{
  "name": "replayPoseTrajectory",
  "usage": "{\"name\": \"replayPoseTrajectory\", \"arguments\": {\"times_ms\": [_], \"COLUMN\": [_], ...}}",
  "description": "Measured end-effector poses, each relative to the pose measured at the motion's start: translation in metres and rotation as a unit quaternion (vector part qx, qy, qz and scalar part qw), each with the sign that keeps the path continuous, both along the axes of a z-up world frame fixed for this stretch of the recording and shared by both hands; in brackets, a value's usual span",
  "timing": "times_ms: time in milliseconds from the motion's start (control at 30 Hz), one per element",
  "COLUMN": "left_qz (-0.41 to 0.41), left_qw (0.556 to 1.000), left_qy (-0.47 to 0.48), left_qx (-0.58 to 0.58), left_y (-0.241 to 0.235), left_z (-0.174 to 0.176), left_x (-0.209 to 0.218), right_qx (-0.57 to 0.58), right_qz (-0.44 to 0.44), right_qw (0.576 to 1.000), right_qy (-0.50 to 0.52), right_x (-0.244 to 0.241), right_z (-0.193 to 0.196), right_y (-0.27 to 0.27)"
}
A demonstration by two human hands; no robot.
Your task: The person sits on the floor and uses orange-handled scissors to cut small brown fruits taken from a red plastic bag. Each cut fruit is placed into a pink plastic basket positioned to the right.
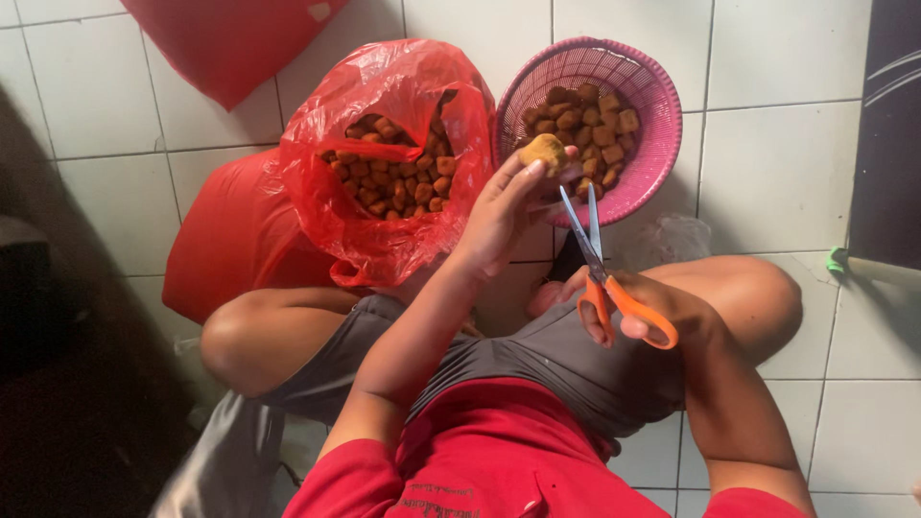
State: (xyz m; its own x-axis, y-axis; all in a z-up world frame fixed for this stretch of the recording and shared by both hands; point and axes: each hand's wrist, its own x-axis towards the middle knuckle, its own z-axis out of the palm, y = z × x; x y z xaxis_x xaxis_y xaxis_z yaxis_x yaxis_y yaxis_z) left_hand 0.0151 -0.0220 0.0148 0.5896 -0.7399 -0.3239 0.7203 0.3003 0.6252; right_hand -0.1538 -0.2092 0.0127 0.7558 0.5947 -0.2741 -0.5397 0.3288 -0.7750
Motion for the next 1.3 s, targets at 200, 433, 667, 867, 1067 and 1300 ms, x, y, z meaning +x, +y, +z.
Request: {"name": "replayPoseTrajectory", "arguments": {"times_ms": [200, 433, 667, 867, 1067, 1300], "left_qz": [-0.021, -0.062, -0.036, 0.062, 0.150, 0.165], "left_qw": [1.000, 0.997, 0.995, 0.948, 0.863, 0.602], "left_qy": [-0.017, -0.027, -0.063, -0.124, -0.392, -0.587], "left_qx": [0.004, -0.045, 0.065, 0.288, 0.281, 0.516], "left_y": [0.000, 0.005, 0.012, -0.022, -0.011, 0.083], "left_z": [-0.007, -0.014, -0.083, -0.129, -0.132, -0.246], "left_x": [-0.016, -0.052, -0.061, -0.047, -0.027, 0.068], "right_qx": [0.002, -0.028, -0.084, 0.018, -0.047, -0.071], "right_qz": [-0.008, -0.072, -0.246, -0.274, -0.295, -0.282], "right_qw": [1.000, 0.997, 0.957, 0.960, 0.953, 0.957], "right_qy": [-0.009, -0.009, 0.129, -0.049, -0.039, 0.020], "right_x": [0.001, 0.003, -0.015, -0.020, -0.028, -0.022], "right_z": [0.003, 0.012, -0.001, -0.002, -0.001, -0.006], "right_y": [0.002, 0.003, -0.004, -0.010, -0.009, -0.011]}}
